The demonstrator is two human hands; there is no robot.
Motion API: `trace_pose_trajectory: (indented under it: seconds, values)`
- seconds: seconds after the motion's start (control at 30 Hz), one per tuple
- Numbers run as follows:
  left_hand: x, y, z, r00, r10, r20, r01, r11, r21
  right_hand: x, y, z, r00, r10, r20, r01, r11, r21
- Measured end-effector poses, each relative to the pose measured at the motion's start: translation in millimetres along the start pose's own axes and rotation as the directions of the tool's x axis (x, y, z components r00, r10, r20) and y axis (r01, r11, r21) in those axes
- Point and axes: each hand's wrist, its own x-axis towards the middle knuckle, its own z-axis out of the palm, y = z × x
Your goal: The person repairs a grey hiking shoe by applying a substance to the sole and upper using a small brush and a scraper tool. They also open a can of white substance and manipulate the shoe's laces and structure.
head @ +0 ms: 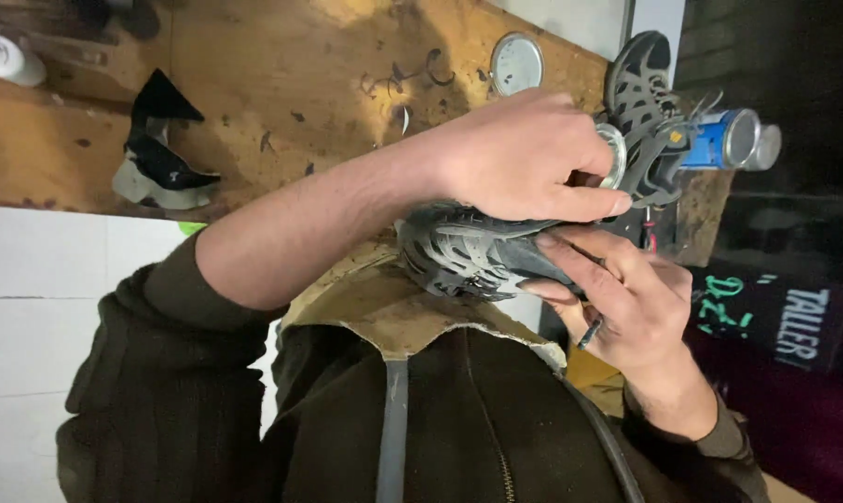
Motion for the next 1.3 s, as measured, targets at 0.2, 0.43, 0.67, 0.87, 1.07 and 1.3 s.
trace_pose_trajectory:
  seconds: [0.2, 0.43, 0.67, 0.87, 1.07, 1.3]
  values:
    - [0, -8, -7, 0.999, -0.047, 0.008, 0.048, 0.995, -0.091, 18, 0, -7, 0.993, -0.095, 0.064, 0.097, 0.995, -0.021]
    - [-2, -4, -11, 0.992, -0.12, 0.024, 0.121, 0.991, -0.055, 8, 4, -6, 0.988, -0.067, 0.136, 0.083, 0.99, -0.114]
    - [1, -14, -3, 0.997, 0.007, -0.082, -0.003, 0.999, 0.044, 10, 0, -7, 0.979, -0.053, 0.199, 0.087, 0.982, -0.167]
    - [-5, -22, -5, 0.993, 0.012, -0.117, -0.015, 1.0, -0.024, -5, -2, 12, 0.995, -0.053, 0.082, 0.066, 0.984, -0.167]
    - [-10, 14, -7, 0.99, -0.081, -0.116, 0.107, 0.967, 0.232, -12, 4, 26, 1.0, -0.001, -0.007, 0.0, 0.992, -0.128]
    - [-47, 19, -20, 0.952, -0.292, 0.091, 0.243, 0.904, 0.352, -10, 1, 31, 0.996, 0.041, -0.074, -0.039, 0.999, 0.033]
